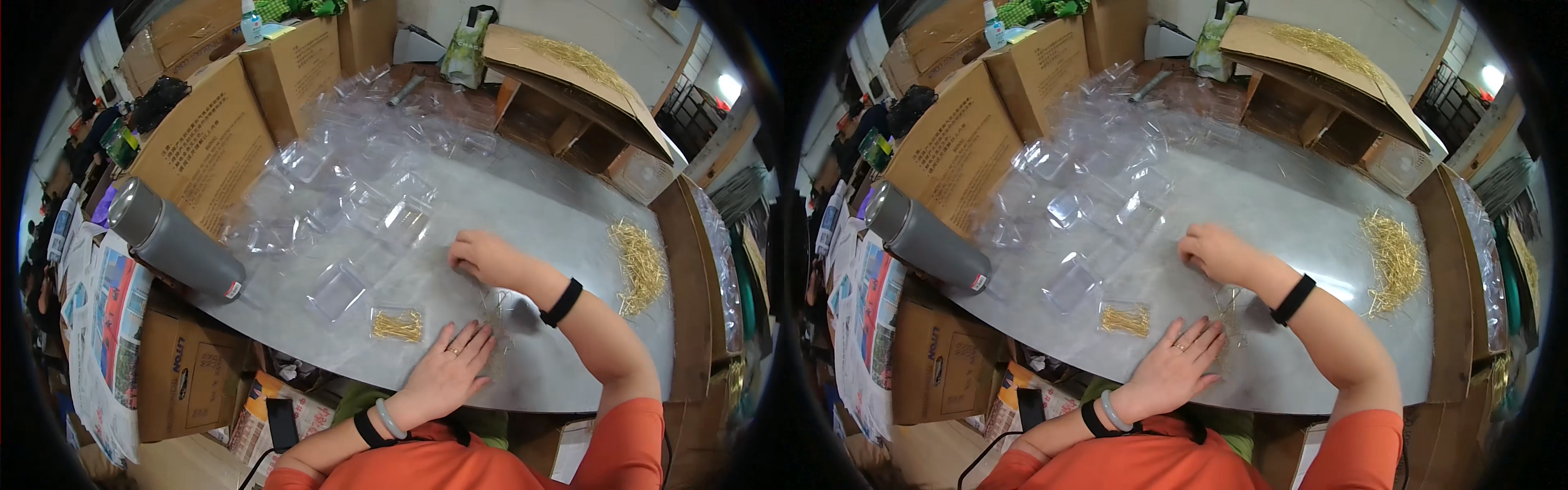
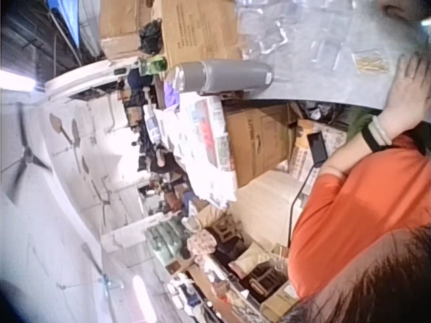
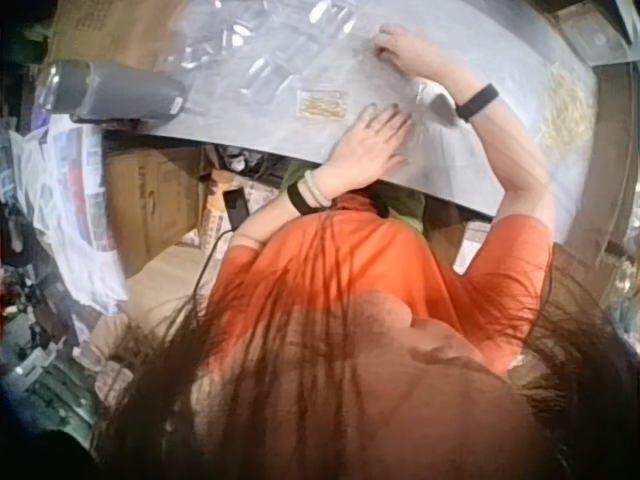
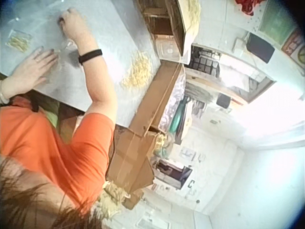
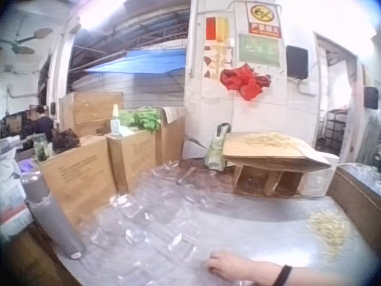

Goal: Sorting and packaging gold twist ties into plastic bags and a cardboard box.

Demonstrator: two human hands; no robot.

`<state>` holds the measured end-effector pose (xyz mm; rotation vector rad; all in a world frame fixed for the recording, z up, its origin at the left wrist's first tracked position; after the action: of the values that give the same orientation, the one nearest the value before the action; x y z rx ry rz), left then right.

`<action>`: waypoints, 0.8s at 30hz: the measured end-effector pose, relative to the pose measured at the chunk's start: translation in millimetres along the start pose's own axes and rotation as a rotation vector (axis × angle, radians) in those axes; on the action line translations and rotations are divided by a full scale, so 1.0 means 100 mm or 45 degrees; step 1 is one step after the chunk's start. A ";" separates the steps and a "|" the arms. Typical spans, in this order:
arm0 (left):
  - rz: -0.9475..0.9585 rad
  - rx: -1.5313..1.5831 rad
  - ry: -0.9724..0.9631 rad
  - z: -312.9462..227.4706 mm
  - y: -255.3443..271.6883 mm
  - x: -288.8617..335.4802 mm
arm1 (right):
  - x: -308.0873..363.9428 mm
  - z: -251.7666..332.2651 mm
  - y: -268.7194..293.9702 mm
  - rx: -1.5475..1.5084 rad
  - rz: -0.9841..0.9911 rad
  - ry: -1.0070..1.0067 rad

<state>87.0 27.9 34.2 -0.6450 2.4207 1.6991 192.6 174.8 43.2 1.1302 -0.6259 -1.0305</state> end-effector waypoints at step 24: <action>-0.073 0.037 0.276 0.02 -0.11 -0.05 | 1.83 0.59 0.05 -0.069 -0.271 -0.571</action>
<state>95.2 28.0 25.2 -0.9295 2.5345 1.6469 222.5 -15.1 52.1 0.9354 -0.8370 -1.4962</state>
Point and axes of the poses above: each hand's wrist, its own x-axis away from the middle knuckle, its own y-axis out of the back of the hand, z = x × y, the point moved 10 cm from there along -x, towards the middle knuckle, and after that the axes turned 2 degrees about x, right-handed, at the moved point
